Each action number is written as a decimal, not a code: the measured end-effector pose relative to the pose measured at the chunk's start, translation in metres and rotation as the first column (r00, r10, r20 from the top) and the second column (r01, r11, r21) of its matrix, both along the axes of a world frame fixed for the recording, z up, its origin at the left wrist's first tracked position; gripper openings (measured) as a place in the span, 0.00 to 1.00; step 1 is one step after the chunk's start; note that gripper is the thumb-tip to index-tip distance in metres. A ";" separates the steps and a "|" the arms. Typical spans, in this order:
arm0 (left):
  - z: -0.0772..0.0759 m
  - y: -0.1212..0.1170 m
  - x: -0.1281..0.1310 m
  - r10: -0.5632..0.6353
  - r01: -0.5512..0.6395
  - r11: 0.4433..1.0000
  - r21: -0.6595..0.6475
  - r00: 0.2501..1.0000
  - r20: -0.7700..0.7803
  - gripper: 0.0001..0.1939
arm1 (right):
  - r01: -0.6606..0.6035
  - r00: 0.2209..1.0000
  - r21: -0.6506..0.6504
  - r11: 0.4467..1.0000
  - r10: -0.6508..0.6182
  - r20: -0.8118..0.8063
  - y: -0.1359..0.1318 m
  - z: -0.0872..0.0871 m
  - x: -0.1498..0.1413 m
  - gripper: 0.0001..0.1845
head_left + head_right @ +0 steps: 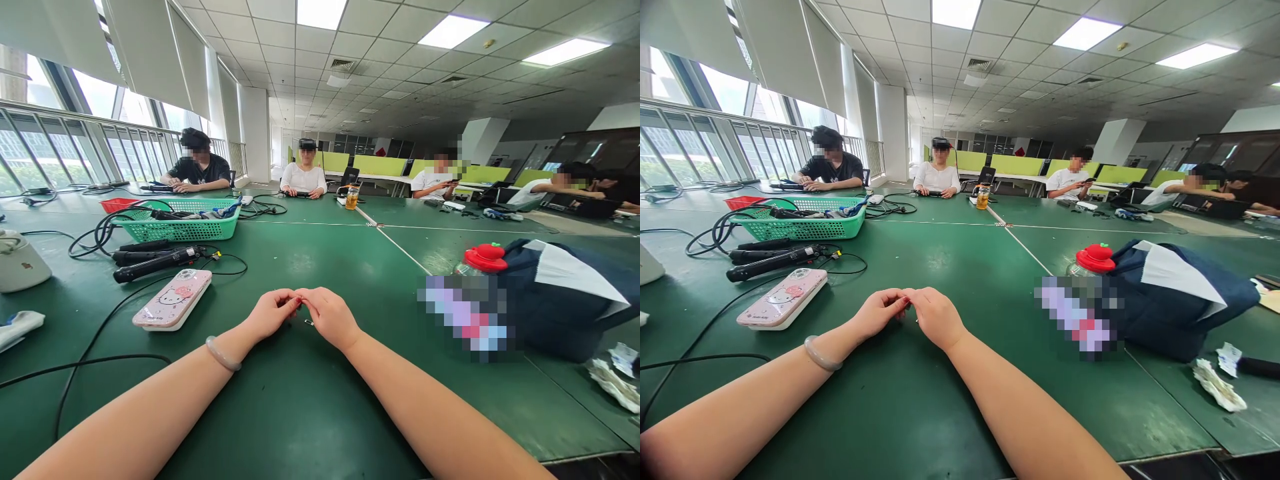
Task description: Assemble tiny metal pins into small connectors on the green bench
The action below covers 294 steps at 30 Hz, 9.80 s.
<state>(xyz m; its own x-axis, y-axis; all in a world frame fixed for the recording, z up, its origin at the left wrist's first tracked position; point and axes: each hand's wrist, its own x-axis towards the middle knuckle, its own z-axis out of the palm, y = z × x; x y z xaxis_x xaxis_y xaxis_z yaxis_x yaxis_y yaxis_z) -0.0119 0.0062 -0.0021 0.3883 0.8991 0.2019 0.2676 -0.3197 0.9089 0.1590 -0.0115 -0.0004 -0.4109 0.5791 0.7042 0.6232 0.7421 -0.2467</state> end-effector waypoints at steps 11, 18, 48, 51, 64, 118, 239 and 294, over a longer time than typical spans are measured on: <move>0.001 -0.001 0.001 -0.032 0.032 0.999 0.005 0.999 -0.006 0.15 | -0.043 0.988 -0.043 0.998 0.036 -0.148 -0.001 0.000 -0.001 0.15; 0.001 -0.002 0.000 -0.023 0.023 1.000 0.007 1.000 -0.016 0.16 | -0.040 0.991 -0.066 0.997 0.031 -0.130 -0.003 0.003 0.000 0.17; 0.006 -0.006 0.002 0.118 -0.090 0.979 0.181 0.982 -0.150 0.13 | 0.053 0.991 0.024 0.998 -0.050 -0.125 0.000 0.003 0.002 0.06; 0.007 -0.006 0.002 0.134 -0.112 0.980 0.164 0.983 -0.129 0.13 | 0.046 0.988 0.012 0.999 -0.044 -0.145 0.000 0.003 0.002 0.07; 0.006 -0.003 0.002 0.075 -0.075 0.997 0.018 0.997 0.008 0.15 | 0.061 0.994 0.055 0.997 -0.056 -0.093 0.002 0.000 0.002 0.10; 0.012 -0.001 0.004 0.199 -0.159 0.949 -0.270 0.972 0.125 0.19 | 0.046 0.957 -0.319 0.947 0.049 0.285 -0.007 -0.008 -0.010 0.13; 0.007 -0.003 0.001 0.035 0.012 0.975 -0.221 0.977 0.209 0.21 | 0.071 0.990 -0.243 0.967 -0.099 -0.105 -0.005 0.004 0.001 0.19; 0.008 -0.002 0.005 0.130 -0.107 0.948 -0.301 0.990 0.056 0.11 | 0.165 0.965 -0.563 0.810 -0.014 0.261 -0.002 0.002 0.002 0.04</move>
<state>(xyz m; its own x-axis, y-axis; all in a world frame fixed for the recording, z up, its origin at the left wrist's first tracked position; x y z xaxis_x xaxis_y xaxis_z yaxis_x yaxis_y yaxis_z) -0.0064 0.0047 0.0064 0.2692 0.9614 -0.0567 0.2154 -0.0027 0.9765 0.1612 -0.0139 0.0018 -0.4444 0.8880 0.1183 0.7739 0.4470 -0.4487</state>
